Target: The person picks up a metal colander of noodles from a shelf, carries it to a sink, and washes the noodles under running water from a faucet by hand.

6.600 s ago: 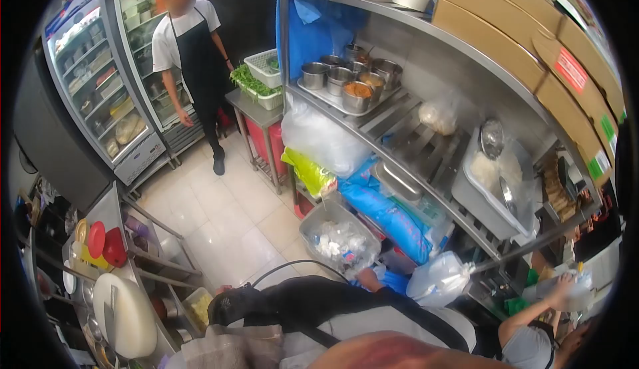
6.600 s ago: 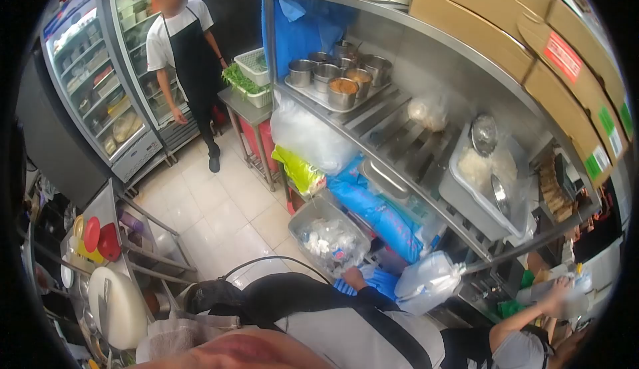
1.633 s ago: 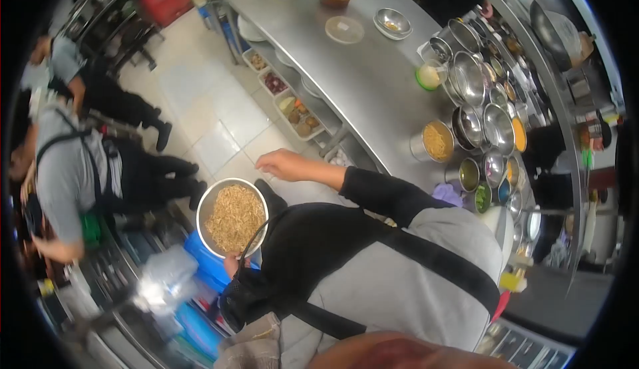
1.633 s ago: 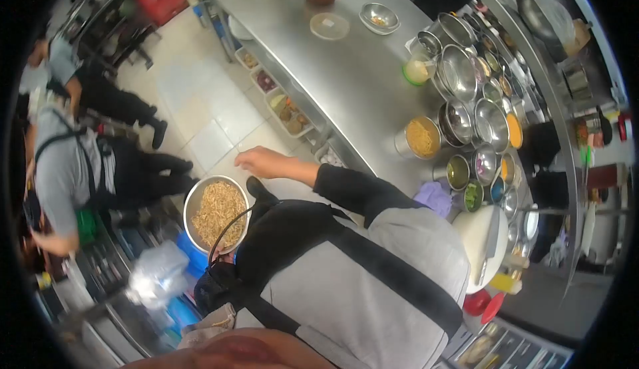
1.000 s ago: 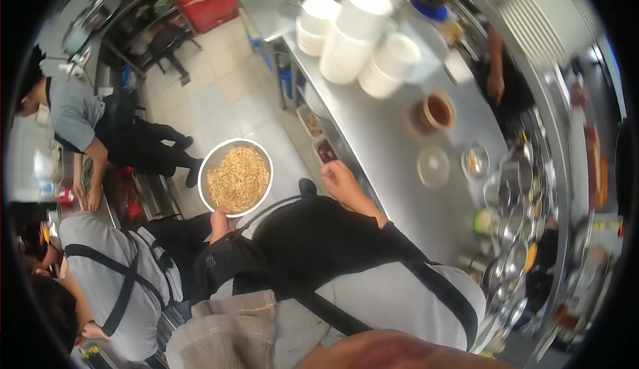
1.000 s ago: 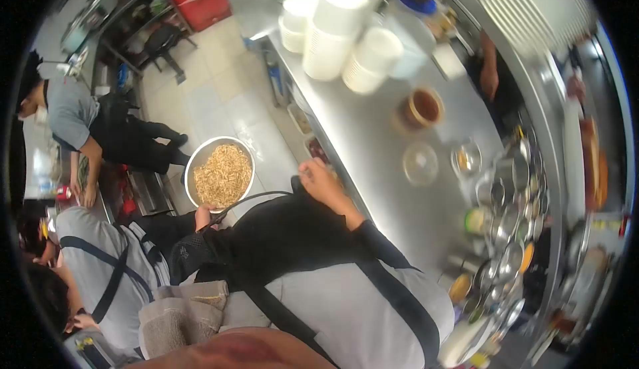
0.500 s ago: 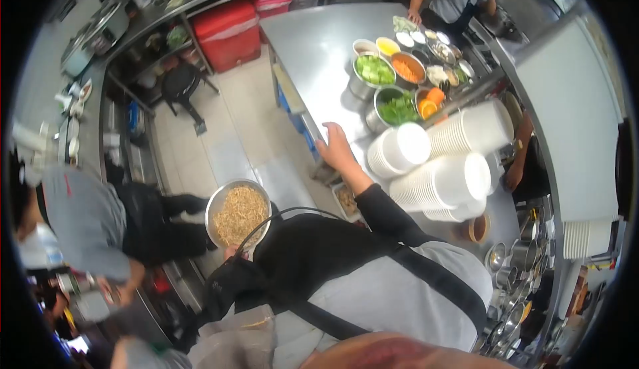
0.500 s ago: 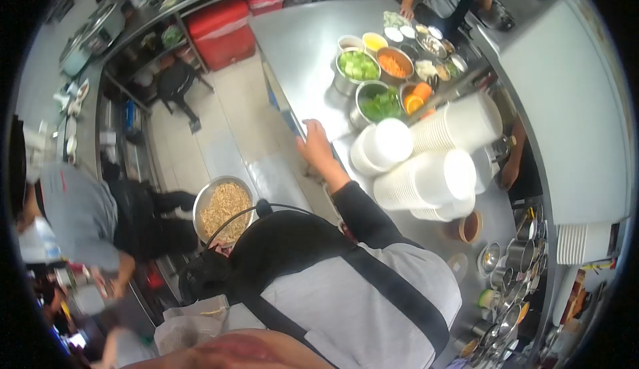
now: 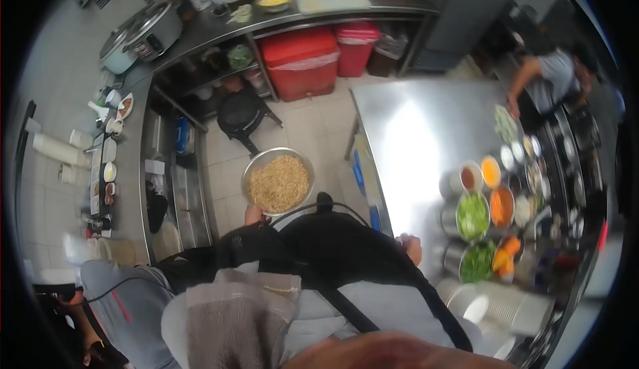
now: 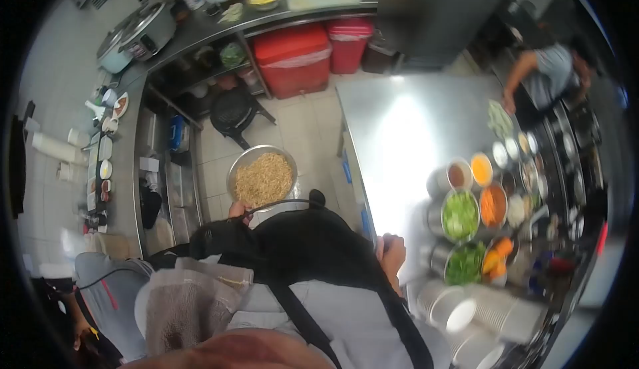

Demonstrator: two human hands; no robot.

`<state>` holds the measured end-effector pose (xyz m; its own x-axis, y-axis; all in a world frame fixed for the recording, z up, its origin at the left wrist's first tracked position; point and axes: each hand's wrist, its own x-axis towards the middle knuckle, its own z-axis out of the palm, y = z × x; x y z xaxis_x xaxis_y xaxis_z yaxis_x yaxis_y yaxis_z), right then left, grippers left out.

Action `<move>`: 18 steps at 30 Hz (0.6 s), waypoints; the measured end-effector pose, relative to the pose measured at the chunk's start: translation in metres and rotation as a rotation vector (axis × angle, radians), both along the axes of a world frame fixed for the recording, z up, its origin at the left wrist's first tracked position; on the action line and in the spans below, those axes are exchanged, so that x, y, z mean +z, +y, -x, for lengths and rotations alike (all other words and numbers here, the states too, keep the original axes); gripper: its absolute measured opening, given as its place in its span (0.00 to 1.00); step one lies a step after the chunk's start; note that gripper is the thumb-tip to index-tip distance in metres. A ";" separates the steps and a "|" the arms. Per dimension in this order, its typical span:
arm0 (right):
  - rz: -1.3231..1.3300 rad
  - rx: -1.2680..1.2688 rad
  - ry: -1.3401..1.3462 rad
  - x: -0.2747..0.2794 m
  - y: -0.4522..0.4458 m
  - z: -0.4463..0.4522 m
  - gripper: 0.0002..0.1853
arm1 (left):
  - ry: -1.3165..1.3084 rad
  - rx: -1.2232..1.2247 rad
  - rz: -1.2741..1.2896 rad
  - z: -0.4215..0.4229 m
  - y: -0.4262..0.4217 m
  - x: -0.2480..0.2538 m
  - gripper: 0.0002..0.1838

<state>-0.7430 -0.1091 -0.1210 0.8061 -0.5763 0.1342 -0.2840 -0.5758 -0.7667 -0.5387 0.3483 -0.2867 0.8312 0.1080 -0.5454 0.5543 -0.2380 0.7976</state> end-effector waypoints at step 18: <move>0.485 -0.607 0.571 -0.039 -0.122 -0.484 0.43 | 0.241 -0.191 0.437 -0.522 -0.092 -0.031 0.04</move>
<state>-0.2589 -0.2308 -0.1597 0.4068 -0.9016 0.1470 -0.8941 -0.4260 -0.1380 -0.0169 0.2567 -0.3181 0.6598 -0.3128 -0.6833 0.7131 -0.0262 0.7006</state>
